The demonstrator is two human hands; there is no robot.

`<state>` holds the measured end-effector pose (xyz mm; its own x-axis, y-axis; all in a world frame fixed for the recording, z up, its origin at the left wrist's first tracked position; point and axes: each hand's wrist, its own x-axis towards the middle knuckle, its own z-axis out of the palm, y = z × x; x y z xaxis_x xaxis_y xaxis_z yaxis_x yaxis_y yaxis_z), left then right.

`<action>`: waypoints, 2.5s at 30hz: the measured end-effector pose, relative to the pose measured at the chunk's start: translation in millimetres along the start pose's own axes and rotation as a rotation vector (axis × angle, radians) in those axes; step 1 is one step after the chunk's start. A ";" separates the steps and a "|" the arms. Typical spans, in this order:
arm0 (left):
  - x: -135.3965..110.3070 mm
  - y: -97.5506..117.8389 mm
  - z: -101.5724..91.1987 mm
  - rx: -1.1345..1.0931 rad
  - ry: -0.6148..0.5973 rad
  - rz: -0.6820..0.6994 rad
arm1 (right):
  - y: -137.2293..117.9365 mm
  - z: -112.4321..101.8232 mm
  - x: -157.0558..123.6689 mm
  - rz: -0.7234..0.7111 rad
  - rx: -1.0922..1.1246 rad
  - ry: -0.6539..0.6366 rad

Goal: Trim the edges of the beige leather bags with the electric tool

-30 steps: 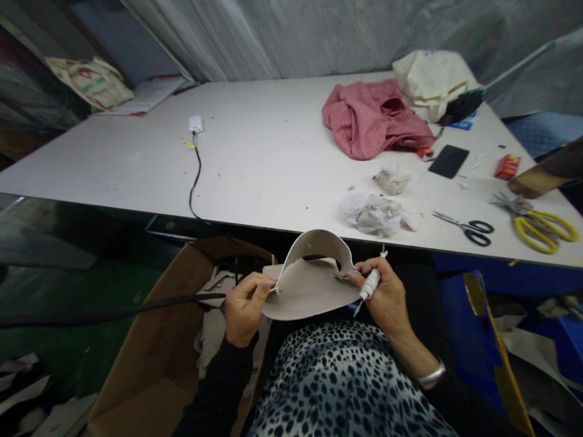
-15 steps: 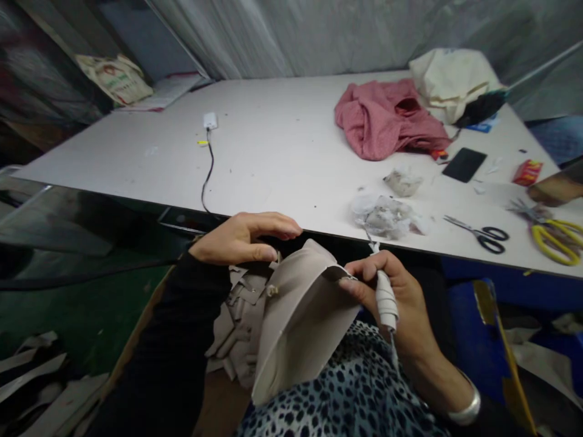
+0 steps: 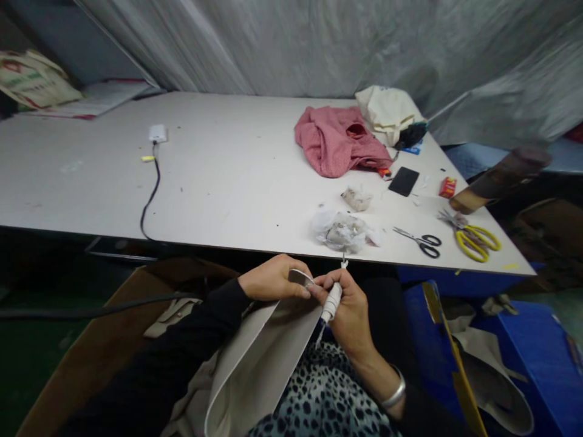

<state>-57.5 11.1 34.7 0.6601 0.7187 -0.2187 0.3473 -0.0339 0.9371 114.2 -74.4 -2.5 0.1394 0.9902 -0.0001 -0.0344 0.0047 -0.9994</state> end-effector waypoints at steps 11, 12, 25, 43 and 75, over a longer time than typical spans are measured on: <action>11.8 -63.8 -59.3 -0.605 0.377 -0.136 | 4.5 -59.0 47.4 -0.096 -0.068 0.149; 11.4 -64.9 -51.9 -0.681 0.386 -0.098 | 7.4 -67.0 50.8 -0.090 -0.103 0.174; 8.9 -40.9 51.8 -0.200 -0.011 -0.271 | 22.0 -90.1 87.1 -0.147 -0.304 0.322; 38.3 -30.5 58.8 -0.174 0.315 -0.320 | 28.7 -88.7 114.9 -0.440 -0.658 0.128; 41.9 -23.9 73.2 -0.157 0.229 -0.306 | 34.5 -91.6 34.2 0.031 -0.107 -0.130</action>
<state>10.6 -8.8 -16.7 0.3708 0.8157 -0.4440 0.3866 0.2991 0.8724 208.4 -53.1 -40.1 0.0109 0.9994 -0.0332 0.0695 -0.0339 -0.9970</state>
